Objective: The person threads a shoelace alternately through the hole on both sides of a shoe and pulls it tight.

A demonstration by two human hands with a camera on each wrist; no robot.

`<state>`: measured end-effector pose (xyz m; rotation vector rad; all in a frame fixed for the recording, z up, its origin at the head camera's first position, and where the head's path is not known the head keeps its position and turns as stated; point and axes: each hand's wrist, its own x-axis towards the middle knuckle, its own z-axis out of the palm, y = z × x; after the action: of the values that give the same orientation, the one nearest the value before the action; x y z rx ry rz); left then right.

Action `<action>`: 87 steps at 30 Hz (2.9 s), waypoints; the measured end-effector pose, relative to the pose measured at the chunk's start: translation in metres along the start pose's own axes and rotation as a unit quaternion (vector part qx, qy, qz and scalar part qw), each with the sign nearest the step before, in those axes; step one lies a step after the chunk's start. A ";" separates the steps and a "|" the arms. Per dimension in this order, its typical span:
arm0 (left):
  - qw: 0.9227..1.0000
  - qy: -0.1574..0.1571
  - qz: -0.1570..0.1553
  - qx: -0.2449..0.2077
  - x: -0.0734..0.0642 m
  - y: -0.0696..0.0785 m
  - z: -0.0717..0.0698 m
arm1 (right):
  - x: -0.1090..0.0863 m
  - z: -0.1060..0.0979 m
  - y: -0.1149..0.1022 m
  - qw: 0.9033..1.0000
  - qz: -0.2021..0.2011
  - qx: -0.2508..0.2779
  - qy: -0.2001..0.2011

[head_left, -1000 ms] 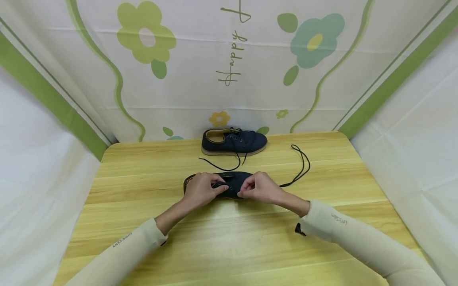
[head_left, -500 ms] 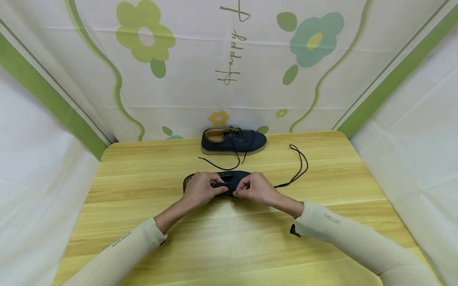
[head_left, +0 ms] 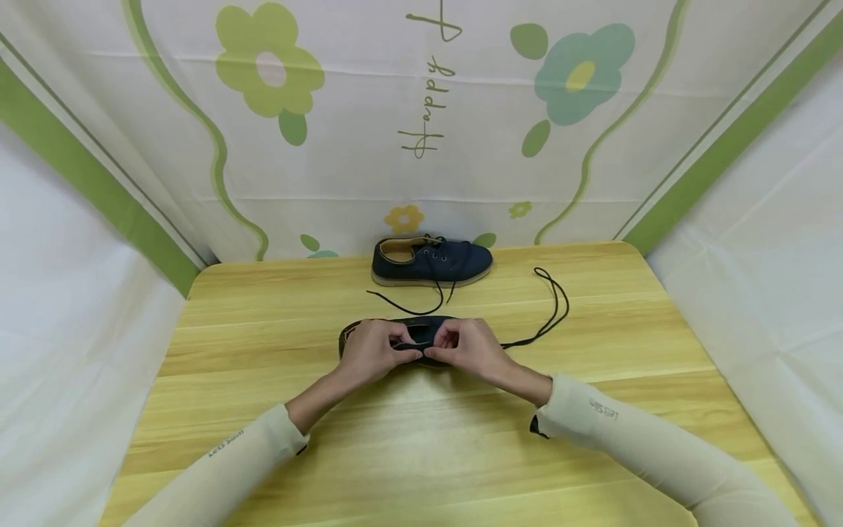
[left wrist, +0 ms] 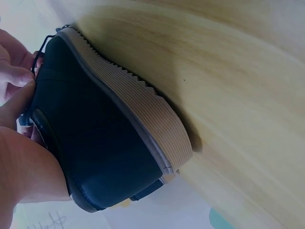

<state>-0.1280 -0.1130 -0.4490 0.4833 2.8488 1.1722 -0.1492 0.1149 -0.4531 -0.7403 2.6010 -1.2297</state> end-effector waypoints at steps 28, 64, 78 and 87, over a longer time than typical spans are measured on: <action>0.999 0.016 0.046 0.010 0.000 -0.003 0.001 | 0.006 -0.009 -0.006 0.980 0.106 0.136 -0.103; 1.000 0.015 0.021 -0.003 -0.002 -0.003 0.002 | 0.007 -0.071 0.012 0.878 0.141 0.458 0.008; 1.000 0.014 0.018 -0.005 -0.003 -0.003 0.002 | 0.004 -0.132 0.046 0.844 0.172 0.502 0.073; 0.999 0.020 0.025 -0.005 -0.003 -0.002 0.002 | -0.002 -0.162 0.075 0.825 0.183 0.527 0.095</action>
<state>-0.1256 -0.1140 -0.4522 0.5382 2.8786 1.2184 -0.2317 0.2661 -0.4062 0.1100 1.5590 -2.2656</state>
